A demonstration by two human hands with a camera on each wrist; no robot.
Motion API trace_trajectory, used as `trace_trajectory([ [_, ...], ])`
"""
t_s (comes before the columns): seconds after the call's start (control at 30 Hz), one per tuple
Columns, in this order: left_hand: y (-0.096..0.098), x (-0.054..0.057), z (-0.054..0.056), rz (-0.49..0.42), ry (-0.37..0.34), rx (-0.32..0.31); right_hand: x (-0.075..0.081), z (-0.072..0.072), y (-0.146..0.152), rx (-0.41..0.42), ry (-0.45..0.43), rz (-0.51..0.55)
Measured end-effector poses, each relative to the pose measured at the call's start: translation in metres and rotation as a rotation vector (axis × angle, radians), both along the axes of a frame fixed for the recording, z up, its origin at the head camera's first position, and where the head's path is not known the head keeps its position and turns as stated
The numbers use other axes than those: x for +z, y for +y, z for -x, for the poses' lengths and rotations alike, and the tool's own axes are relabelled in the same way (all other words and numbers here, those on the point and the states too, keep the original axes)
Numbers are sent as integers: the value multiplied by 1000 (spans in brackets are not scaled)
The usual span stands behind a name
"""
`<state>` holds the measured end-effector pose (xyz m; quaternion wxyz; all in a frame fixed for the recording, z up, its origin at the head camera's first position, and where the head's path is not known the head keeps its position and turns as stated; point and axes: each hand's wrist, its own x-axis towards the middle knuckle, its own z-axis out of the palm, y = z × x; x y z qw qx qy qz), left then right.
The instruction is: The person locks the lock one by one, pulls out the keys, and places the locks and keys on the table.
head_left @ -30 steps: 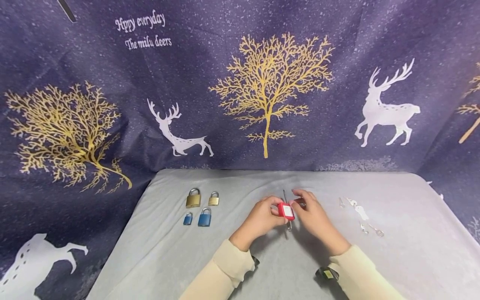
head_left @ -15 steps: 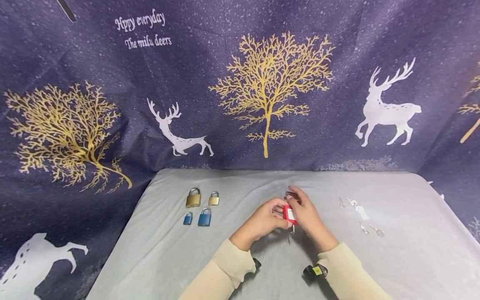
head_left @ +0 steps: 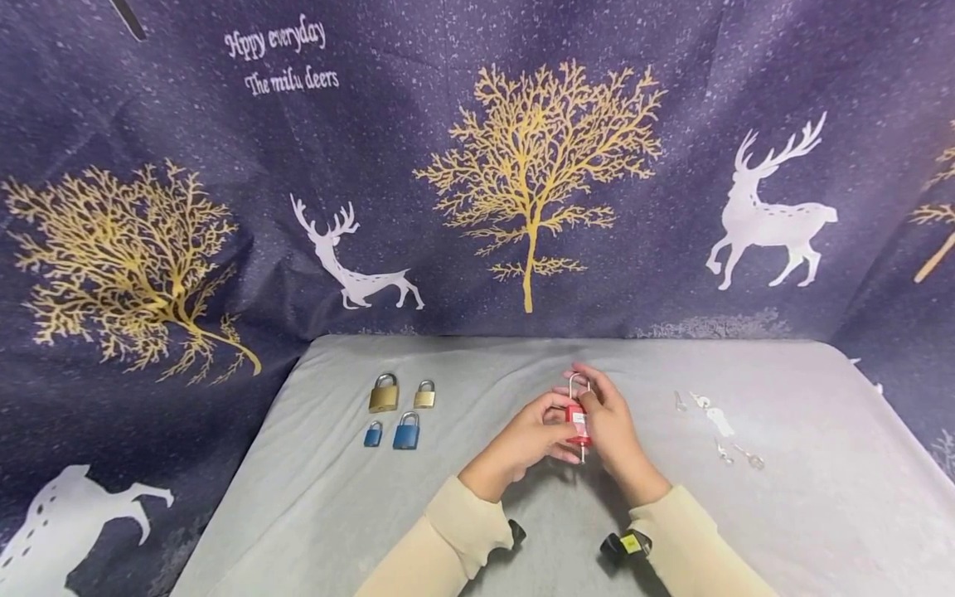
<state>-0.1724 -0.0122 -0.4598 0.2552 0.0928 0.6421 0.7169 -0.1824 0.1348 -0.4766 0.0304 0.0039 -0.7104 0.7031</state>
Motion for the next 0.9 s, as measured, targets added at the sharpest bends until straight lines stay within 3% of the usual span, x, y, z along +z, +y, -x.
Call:
trace_trajectory([
  [0.13, 1, 2, -2, -3, 41, 32, 3, -2, -2, -15, 63, 78],
  [0.43, 4, 11, -6, 28, 100, 110, 12, -7, -4, -52, 186, 115],
  [0.6, 3, 17, -8, 3, 129, 108, 20, -12, -6, -108, 254, 124],
  [0.9, 1, 18, -5, -5, 180, 54, 30, -17, -7, -153, 350, 196],
])
